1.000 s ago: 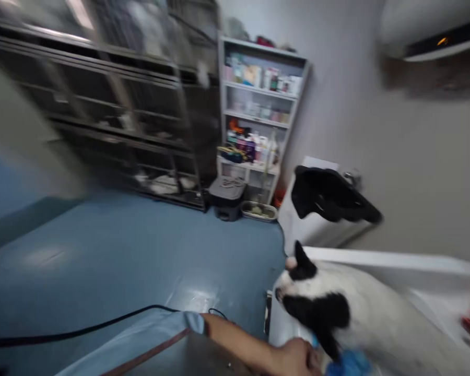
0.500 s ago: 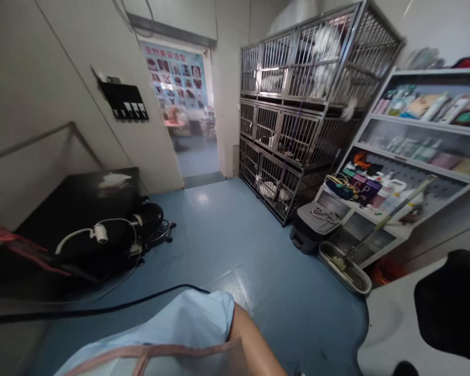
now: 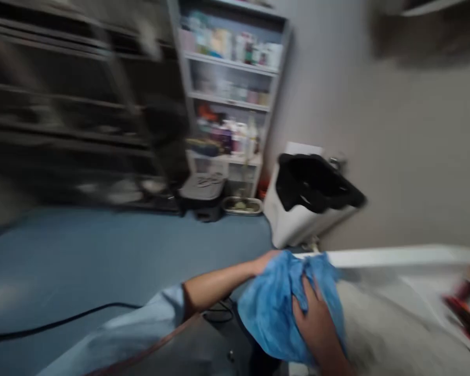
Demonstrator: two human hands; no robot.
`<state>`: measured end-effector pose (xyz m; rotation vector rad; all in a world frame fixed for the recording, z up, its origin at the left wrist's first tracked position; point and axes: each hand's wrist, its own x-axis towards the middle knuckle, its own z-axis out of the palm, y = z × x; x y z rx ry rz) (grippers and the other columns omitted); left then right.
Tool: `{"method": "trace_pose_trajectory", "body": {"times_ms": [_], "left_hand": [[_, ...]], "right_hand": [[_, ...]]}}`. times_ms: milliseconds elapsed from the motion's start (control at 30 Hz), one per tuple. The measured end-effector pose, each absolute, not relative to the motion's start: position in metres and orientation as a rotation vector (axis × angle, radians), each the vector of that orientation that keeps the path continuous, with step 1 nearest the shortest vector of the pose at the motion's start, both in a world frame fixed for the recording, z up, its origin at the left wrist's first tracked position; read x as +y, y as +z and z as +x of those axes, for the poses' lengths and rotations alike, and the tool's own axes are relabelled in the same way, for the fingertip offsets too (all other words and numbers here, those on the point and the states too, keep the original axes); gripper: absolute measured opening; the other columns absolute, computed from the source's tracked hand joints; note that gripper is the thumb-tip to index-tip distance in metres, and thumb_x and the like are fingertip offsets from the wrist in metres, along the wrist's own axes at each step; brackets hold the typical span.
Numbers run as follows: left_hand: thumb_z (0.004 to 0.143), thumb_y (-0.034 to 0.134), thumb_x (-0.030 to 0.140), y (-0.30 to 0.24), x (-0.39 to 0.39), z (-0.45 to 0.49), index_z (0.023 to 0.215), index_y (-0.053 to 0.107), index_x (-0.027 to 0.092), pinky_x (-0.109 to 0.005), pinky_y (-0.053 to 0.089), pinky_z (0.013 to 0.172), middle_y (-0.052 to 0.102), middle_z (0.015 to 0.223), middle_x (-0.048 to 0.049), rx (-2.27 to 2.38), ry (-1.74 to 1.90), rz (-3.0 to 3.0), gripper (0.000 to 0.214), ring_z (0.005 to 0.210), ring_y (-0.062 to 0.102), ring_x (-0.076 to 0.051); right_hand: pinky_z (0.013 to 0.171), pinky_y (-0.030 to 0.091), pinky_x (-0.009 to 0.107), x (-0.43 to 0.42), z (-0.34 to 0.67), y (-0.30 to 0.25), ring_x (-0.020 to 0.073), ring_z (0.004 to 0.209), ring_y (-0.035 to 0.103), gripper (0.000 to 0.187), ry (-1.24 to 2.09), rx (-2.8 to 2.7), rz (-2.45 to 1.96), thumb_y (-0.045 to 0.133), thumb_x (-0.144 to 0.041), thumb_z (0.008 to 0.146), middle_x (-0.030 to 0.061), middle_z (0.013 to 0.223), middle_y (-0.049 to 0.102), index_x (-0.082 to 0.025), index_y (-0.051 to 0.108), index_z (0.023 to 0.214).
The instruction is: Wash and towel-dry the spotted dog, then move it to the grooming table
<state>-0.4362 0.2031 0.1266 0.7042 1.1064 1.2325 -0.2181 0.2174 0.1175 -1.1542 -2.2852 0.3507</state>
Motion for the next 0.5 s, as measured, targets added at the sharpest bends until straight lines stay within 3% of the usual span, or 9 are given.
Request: {"method": "trace_pose_trajectory", "body": {"times_ms": [100, 200, 233, 300, 367, 500], "left_hand": [[0.072, 0.068, 0.002, 0.129, 0.263, -0.445, 0.113, 0.074, 0.015, -0.047, 0.044, 0.119, 0.076, 0.120, -0.0117, 1.079, 1.021, 0.943, 0.043, 0.124, 0.065, -0.034], [0.077, 0.061, 0.012, 0.134, 0.307, -0.444, 0.136, 0.068, 0.015, -0.051, 0.036, 0.128, 0.065, 0.149, -0.0155, 0.964, 0.925, 1.345, 0.060, 0.143, 0.056, -0.034], [0.081, 0.061, 0.018, 0.135, 0.314, -0.438, 0.141, 0.067, 0.018, -0.051, 0.032, 0.131, 0.059, 0.158, -0.0137, 0.853, 0.876, 1.496, 0.061, 0.150, 0.049, -0.034], [0.088, 0.062, 0.032, 0.133, 0.313, -0.417, 0.145, 0.066, 0.020, -0.052, 0.027, 0.133, 0.053, 0.163, -0.0130, 0.648, 0.680, 1.733, 0.058, 0.157, 0.041, -0.036], [0.091, 0.063, 0.043, 0.126, 0.296, -0.395, 0.149, 0.062, 0.016, -0.057, 0.027, 0.132, 0.054, 0.160, -0.0195, 0.570, 0.416, 1.878, 0.064, 0.156, 0.041, -0.041], [0.094, 0.058, 0.042, 0.108, 0.261, -0.388, 0.154, 0.049, 0.003, -0.061, 0.025, 0.131, 0.044, 0.163, -0.0311, 0.635, 0.232, 2.121, 0.072, 0.156, 0.038, -0.046]], "right_hand": [[0.105, 0.059, 0.051, 0.225, -0.174, 0.138, 0.0378, 0.126, 0.071, 0.069, 0.079, -1.889, -1.874, 0.056, -0.053, 0.093, 0.0266, 0.135, 0.072, -0.007, 0.067, 0.143], [0.115, 0.047, 0.061, 0.215, -0.193, 0.137, 0.0478, 0.141, 0.057, 0.070, -0.140, -1.555, -2.358, 0.062, -0.039, 0.089, 0.0409, 0.149, 0.056, 0.007, 0.061, 0.141], [0.117, 0.043, 0.066, 0.206, -0.210, 0.131, 0.0512, 0.145, 0.052, 0.069, -0.203, -1.571, -2.387, 0.065, -0.039, 0.089, 0.0415, 0.153, 0.052, 0.007, 0.062, 0.140], [0.117, 0.039, 0.072, 0.183, -0.249, 0.113, 0.0528, 0.150, 0.044, 0.075, -0.258, -1.652, -2.317, 0.067, -0.047, 0.089, 0.0345, 0.160, 0.049, -0.003, 0.058, 0.149], [0.116, 0.043, 0.067, 0.155, -0.283, 0.095, 0.0472, 0.150, 0.047, 0.075, -0.150, -1.662, -2.278, 0.062, -0.050, 0.091, 0.0258, 0.161, 0.053, -0.013, 0.056, 0.155], [0.113, 0.050, 0.061, 0.099, -0.331, 0.072, 0.0419, 0.138, 0.059, 0.070, -0.079, -1.220, -2.421, 0.052, -0.044, 0.097, 0.0254, 0.151, 0.062, -0.007, 0.053, 0.156]]}}
